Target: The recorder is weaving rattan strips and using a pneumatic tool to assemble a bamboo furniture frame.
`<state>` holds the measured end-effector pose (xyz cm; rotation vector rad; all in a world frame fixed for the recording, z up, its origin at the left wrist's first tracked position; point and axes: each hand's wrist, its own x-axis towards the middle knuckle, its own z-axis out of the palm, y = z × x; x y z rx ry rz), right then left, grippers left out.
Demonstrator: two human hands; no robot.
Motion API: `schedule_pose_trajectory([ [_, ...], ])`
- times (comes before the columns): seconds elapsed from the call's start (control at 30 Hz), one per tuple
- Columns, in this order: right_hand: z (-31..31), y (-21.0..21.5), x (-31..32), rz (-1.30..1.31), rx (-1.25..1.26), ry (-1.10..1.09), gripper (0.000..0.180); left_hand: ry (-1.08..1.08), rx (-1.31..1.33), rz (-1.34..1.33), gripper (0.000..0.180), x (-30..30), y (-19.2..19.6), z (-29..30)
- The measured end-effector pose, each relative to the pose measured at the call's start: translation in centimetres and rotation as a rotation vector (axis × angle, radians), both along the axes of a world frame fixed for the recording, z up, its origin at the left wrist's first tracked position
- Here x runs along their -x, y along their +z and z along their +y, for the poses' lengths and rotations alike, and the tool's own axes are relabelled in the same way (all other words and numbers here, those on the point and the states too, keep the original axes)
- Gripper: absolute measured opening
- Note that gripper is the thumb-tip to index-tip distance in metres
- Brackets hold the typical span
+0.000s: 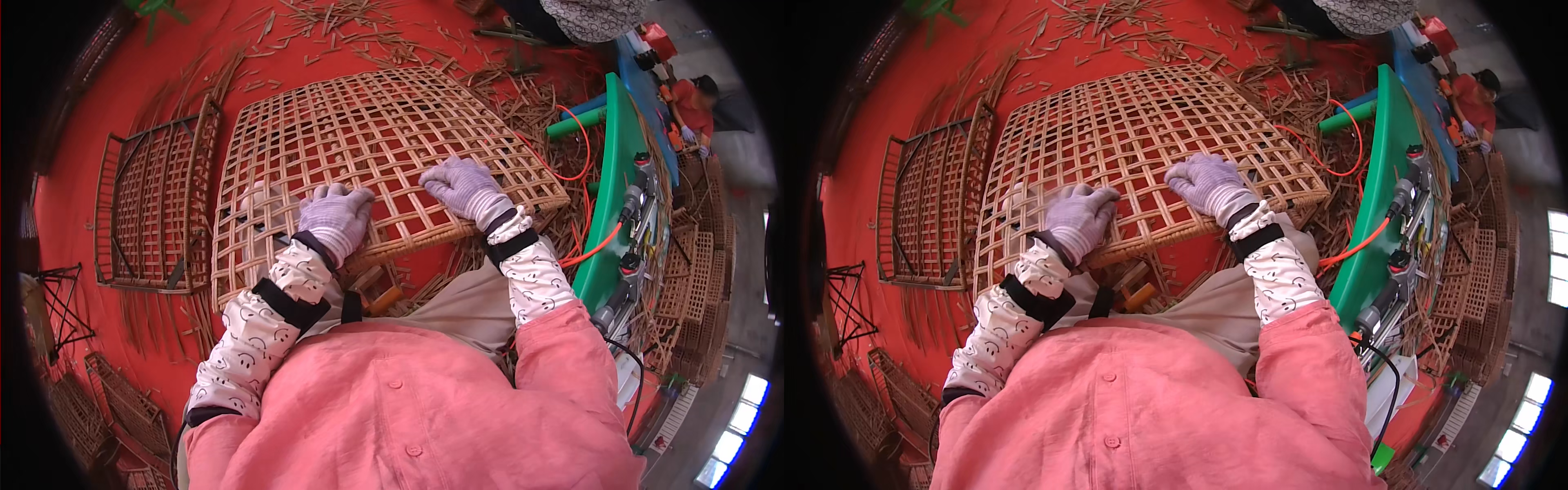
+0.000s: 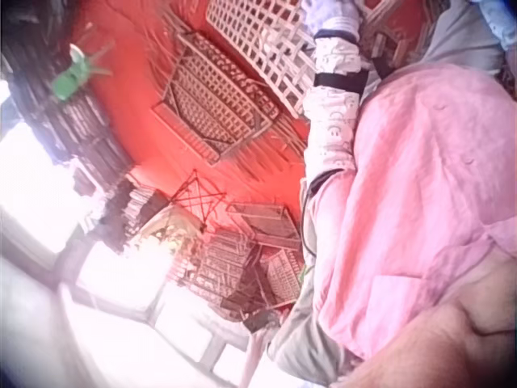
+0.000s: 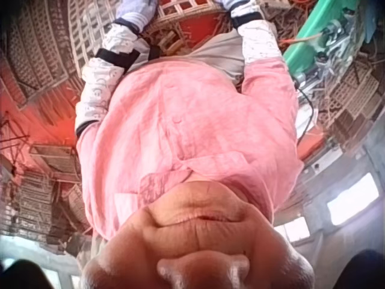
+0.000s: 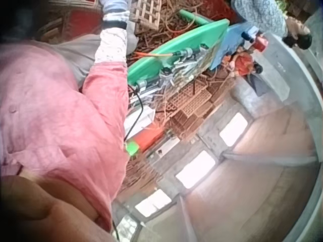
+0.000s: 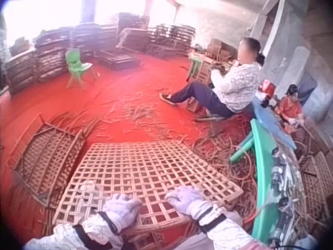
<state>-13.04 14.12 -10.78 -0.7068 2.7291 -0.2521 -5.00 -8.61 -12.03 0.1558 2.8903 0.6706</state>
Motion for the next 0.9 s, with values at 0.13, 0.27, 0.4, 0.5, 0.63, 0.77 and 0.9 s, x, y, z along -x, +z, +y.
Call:
schedule_pose_trajectory([
  [0.13,0.0,0.3,0.0,-0.02,0.015,-0.023,0.02,0.001,-0.014,0.012,0.019,0.0,-0.1,0.1],
  [0.27,0.2,0.9,-0.3,-0.042,0.008,-0.05,0.019,0.0,-0.052,-0.005,0.017,0.1,-0.3,0.4],
  [0.4,0.1,-0.4,0.2,-0.066,0.021,-0.031,0.023,0.011,-0.094,-0.01,0.018,-0.1,-0.4,-0.2],
  [0.5,0.6,-0.3,1.6,-0.041,0.096,-0.171,0.024,0.038,-0.128,-0.036,0.025,0.5,-0.2,-0.7],
  [0.63,1.6,-2.5,3.7,0.056,-0.063,-0.176,0.022,0.087,-0.008,-0.153,0.03,2.5,-0.4,-0.7],
  [0.77,0.7,-2.0,3.7,-0.059,-0.053,-0.11,0.021,0.101,0.005,-0.179,0.026,2.6,-1.2,-0.9],
  [0.9,1.0,-3.3,3.8,-0.039,-0.034,-0.134,0.022,0.119,0.0,-0.132,0.022,2.5,-1.2,-0.8],
])
